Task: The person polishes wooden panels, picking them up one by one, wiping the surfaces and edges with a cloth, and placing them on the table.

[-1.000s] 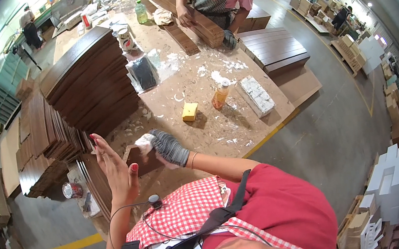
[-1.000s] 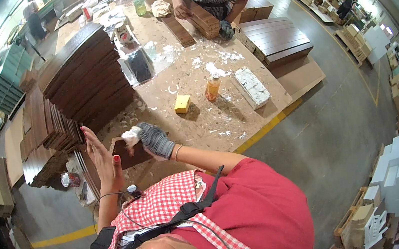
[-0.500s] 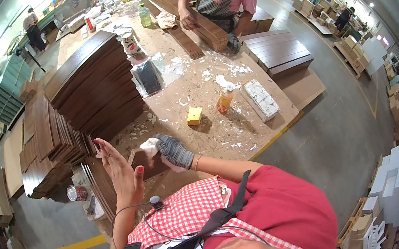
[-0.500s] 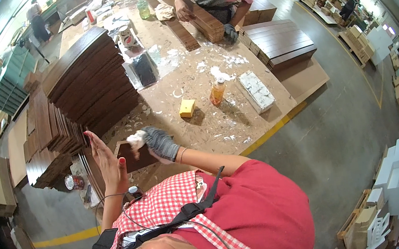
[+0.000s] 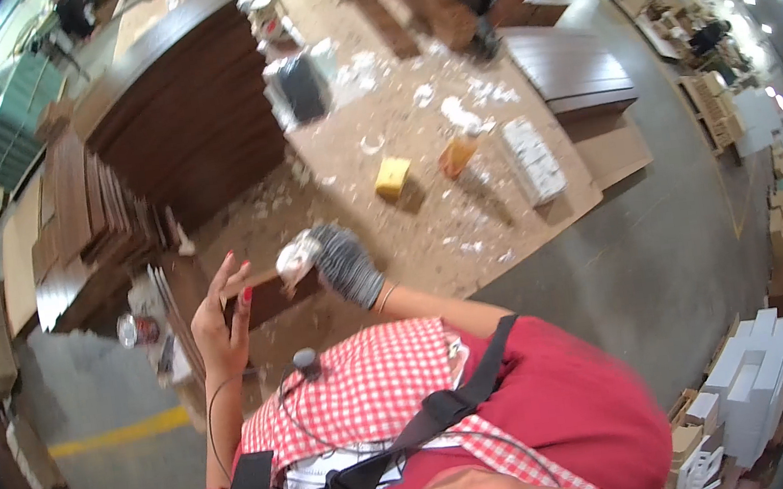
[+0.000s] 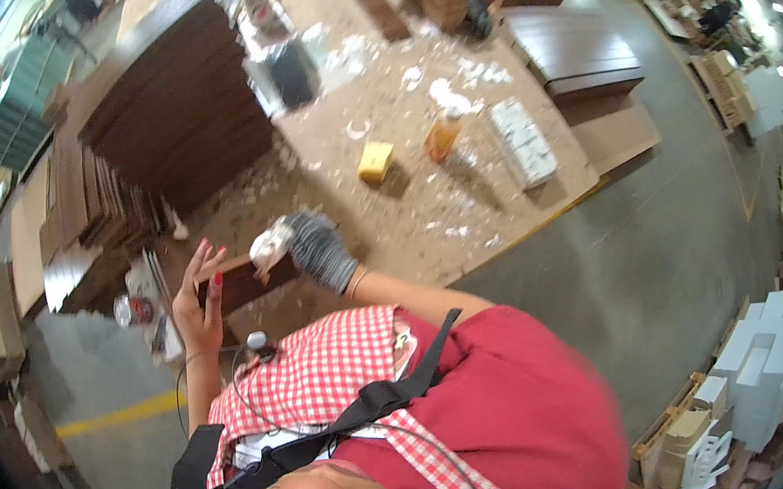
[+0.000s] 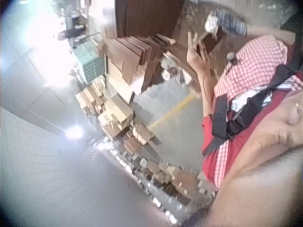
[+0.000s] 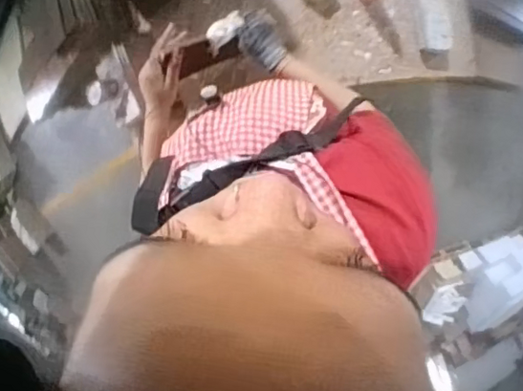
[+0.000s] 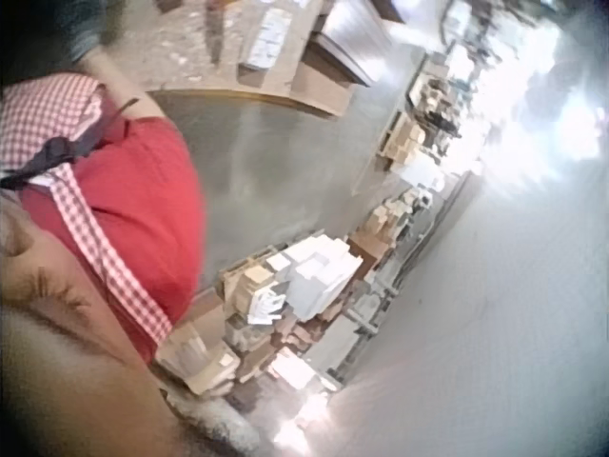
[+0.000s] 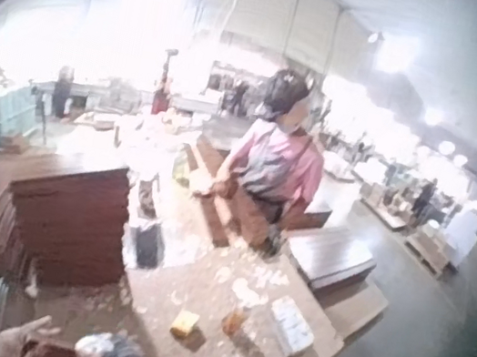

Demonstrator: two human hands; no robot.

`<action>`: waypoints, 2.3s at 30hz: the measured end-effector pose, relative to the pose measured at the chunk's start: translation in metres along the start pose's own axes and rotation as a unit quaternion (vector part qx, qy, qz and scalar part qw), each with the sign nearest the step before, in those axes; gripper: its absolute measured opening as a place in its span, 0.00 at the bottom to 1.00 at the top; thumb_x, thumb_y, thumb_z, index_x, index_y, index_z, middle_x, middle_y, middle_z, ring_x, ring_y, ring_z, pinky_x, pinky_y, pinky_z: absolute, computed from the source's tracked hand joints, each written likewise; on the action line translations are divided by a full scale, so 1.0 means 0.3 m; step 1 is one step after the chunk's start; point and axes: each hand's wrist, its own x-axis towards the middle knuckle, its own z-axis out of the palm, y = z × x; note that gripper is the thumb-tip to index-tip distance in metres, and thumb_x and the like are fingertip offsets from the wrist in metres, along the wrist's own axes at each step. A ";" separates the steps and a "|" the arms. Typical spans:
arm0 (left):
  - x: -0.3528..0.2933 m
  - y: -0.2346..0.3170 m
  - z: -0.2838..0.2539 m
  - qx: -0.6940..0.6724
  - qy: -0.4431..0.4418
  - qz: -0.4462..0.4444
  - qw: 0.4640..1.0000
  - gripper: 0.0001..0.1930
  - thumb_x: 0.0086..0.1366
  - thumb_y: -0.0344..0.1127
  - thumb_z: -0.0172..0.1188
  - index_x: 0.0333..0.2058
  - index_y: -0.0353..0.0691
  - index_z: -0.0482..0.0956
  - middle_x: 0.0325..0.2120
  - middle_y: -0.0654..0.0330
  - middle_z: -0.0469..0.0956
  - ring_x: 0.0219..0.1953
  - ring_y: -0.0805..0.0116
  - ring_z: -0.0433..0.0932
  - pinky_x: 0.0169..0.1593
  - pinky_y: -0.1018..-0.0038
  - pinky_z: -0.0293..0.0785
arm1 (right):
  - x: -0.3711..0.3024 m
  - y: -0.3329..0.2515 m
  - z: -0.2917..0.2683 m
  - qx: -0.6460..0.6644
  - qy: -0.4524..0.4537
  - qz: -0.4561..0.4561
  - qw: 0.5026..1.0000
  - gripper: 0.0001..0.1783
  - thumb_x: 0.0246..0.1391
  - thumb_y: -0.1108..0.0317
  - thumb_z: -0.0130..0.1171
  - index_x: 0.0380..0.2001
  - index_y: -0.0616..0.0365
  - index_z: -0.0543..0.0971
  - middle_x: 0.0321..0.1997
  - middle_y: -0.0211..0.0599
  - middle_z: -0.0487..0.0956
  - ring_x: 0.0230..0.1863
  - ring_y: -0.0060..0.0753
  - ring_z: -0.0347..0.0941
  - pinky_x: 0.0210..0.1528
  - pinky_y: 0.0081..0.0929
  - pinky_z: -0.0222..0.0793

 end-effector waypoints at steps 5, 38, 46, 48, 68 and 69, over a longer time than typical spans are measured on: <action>-0.091 -0.105 -0.010 -0.108 0.021 -0.053 0.992 0.15 0.62 0.33 0.62 0.45 0.34 0.77 0.39 0.56 0.83 0.41 0.71 0.80 0.46 0.77 0.73 | -0.036 0.089 0.037 0.061 0.045 0.001 0.997 0.18 0.50 0.67 0.49 0.44 0.55 0.78 0.43 0.45 0.79 0.46 0.47 0.73 0.54 0.41 0.64; -0.103 -0.154 -0.025 0.066 0.127 0.046 0.989 0.29 0.71 0.54 0.41 0.59 0.37 0.67 0.62 0.49 0.61 0.65 0.57 0.58 0.66 0.62 0.50 | 0.152 -0.061 -0.244 0.558 -0.071 0.119 0.818 0.20 0.65 0.60 0.47 0.51 0.64 0.71 0.48 0.39 0.78 0.42 0.31 0.77 0.45 0.25 0.75; -0.014 -0.039 0.000 0.090 0.125 0.006 0.988 0.40 0.68 0.65 0.30 0.67 0.39 0.49 0.69 0.52 0.46 0.70 0.54 0.45 0.69 0.61 0.42 | 0.203 -0.384 -0.172 0.132 -0.053 -0.171 0.975 0.16 0.48 0.73 0.53 0.43 0.59 0.75 0.46 0.43 0.74 0.48 0.48 0.69 0.54 0.40 0.66; 0.003 -0.022 0.003 0.104 0.113 0.015 0.988 0.42 0.67 0.67 0.30 0.68 0.40 0.47 0.69 0.53 0.46 0.70 0.55 0.44 0.69 0.61 0.42 | 0.171 -0.333 -0.148 0.108 -0.015 -0.176 0.978 0.15 0.49 0.72 0.53 0.42 0.59 0.76 0.45 0.44 0.74 0.49 0.48 0.69 0.53 0.40 0.66; 0.070 0.102 0.049 0.147 0.045 0.064 0.986 0.48 0.63 0.73 0.19 0.68 0.36 0.37 0.70 0.50 0.41 0.71 0.53 0.39 0.70 0.59 0.32 | 0.118 -0.220 -0.200 0.061 0.112 -0.197 0.972 0.14 0.56 0.72 0.47 0.45 0.64 0.73 0.43 0.52 0.74 0.43 0.54 0.72 0.48 0.41 0.69; 0.071 0.112 0.052 0.126 0.044 0.054 0.989 0.49 0.63 0.73 0.19 0.68 0.36 0.37 0.70 0.50 0.41 0.71 0.54 0.39 0.70 0.59 0.34 | 0.139 -0.237 -0.209 0.068 0.124 -0.204 0.969 0.13 0.58 0.71 0.47 0.44 0.65 0.73 0.42 0.52 0.74 0.43 0.54 0.72 0.47 0.41 0.69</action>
